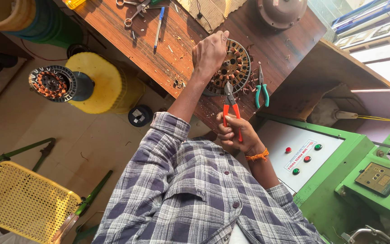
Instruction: The person uses pliers to pull and cut leftover copper wire pieces out of a motor stator on a wooden workbench, working around the slots one at a time and letting the removed wire scraps pile on the bench. At the end they gather the collected copper scraps in one hand.
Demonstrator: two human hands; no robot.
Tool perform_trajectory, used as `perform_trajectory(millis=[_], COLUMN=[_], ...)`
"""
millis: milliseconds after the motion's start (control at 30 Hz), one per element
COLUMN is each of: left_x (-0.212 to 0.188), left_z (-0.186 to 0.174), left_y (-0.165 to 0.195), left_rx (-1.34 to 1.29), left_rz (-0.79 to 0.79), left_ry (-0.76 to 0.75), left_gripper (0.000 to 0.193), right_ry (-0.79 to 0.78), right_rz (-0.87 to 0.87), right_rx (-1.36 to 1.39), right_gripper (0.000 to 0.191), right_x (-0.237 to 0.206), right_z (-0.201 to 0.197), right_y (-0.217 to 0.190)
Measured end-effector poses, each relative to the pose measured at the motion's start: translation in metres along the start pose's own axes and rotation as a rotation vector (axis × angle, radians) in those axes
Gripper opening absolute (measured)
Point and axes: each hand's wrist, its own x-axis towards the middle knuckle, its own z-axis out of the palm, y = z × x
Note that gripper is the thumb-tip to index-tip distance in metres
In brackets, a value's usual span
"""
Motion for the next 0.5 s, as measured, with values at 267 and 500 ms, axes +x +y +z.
perform_trajectory(millis=[267, 500], left_x=[0.002, 0.005], left_z=[0.007, 0.006], left_y=[-0.003, -0.004], left_rx=[0.022, 0.024], left_rz=[0.029, 0.019], left_ry=[0.021, -0.014], left_gripper=[0.051, 0.052], right_ry=[0.225, 0.064], right_rz=[-0.032, 0.012], right_rx=[-0.296, -0.198], right_gripper=[0.026, 0.044], right_x=[0.005, 0.001], right_z=[0.011, 0.020], right_y=[0.002, -0.022])
